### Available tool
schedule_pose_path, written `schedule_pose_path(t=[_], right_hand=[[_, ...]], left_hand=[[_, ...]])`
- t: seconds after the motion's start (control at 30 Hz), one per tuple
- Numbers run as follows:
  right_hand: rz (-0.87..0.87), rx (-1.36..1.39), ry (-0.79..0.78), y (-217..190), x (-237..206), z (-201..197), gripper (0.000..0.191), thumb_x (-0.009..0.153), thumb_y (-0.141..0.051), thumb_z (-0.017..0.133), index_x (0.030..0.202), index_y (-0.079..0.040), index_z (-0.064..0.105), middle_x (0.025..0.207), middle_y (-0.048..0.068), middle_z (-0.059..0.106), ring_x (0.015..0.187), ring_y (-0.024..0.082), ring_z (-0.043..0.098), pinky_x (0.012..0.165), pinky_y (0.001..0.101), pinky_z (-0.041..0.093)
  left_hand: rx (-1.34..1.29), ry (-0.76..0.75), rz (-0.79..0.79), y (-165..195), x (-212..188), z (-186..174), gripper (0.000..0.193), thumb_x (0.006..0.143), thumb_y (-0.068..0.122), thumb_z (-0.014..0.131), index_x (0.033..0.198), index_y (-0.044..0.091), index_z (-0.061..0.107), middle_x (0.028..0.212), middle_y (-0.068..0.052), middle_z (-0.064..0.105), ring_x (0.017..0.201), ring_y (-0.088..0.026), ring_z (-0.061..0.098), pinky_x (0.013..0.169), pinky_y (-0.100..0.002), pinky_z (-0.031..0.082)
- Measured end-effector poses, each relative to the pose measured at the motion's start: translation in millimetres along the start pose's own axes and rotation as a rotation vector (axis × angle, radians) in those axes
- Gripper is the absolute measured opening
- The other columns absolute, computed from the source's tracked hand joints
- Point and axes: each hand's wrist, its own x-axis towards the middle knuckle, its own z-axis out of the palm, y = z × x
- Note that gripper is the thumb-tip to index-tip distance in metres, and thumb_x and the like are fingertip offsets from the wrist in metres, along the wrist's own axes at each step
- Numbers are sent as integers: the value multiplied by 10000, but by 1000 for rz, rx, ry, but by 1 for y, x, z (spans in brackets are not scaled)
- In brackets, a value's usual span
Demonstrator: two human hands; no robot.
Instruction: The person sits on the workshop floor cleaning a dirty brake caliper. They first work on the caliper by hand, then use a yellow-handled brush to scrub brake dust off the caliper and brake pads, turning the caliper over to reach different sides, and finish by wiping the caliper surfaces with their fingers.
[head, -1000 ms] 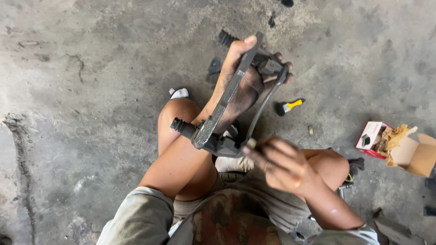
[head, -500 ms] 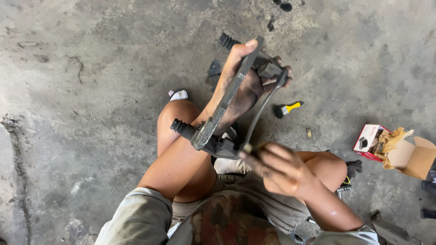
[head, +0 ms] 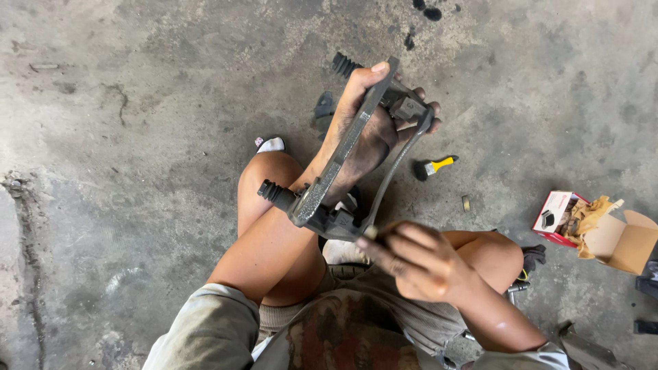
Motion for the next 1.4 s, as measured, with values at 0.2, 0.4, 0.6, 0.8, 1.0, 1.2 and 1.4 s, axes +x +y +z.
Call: schedule_pose_path(t=[0.2, 0.4, 0.6, 0.8, 1.0, 1.2, 1.4], right_hand=[[75, -18, 35, -3, 4, 3, 445, 773, 115, 672, 1217, 92, 674, 989, 147, 678, 859, 277, 644, 743, 395, 583], [110, -50, 33, 0, 7, 3, 469, 772, 101, 692, 1240, 70, 677, 943, 133, 643, 851, 278, 629, 743, 410, 575], [36, 37, 29, -2, 3, 5, 364, 897, 99, 679, 1259, 60, 670, 947, 98, 654, 837, 229, 622, 722, 373, 572], [4, -133, -99, -3, -8, 3, 509, 736, -2, 701, 1241, 58, 694, 969, 120, 631, 866, 274, 629, 752, 422, 600], [-47, -246, -12, -2, -7, 1, 387, 893, -52, 758, 1262, 27, 675, 1012, 104, 613, 921, 244, 616, 793, 401, 636], [29, -272, -76, -9, -2, -3, 501, 732, -38, 729, 1232, -15, 724, 904, 104, 617, 857, 266, 631, 713, 385, 601], [11, -34, 38, 1, 1, 0, 507, 794, 108, 663, 1299, 71, 643, 974, 122, 643, 871, 241, 615, 732, 386, 593]], left_hand=[[-7, 19, 11, 0, -1, 1, 496, 927, 460, 690, 1105, 3, 613, 1112, -163, 634, 1133, -390, 664, 1073, -588, 503], [4, 2, 42, 0, -3, 5, 485, 919, 456, 695, 1114, 24, 592, 1115, -159, 628, 1129, -387, 666, 1050, -583, 510], [12, -18, 43, 0, -2, 4, 551, 934, 480, 670, 1147, -14, 548, 1113, -172, 624, 1143, -380, 660, 1059, -575, 514], [-21, -16, 35, -1, 1, 0, 616, 939, 487, 663, 1143, -90, 587, 1080, -182, 653, 1114, -371, 665, 1056, -564, 511], [10, -43, 52, -2, 0, 2, 636, 939, 508, 658, 1132, -95, 593, 1065, -195, 669, 1095, -373, 673, 1062, -542, 510], [-5, 0, 61, -3, -2, 3, 604, 926, 490, 671, 1130, -73, 590, 1071, -169, 655, 1090, -369, 672, 1040, -564, 515], [-28, -25, 37, 0, 1, 5, 562, 939, 479, 675, 1115, -46, 581, 1094, -175, 655, 1110, -363, 671, 1071, -564, 503]])
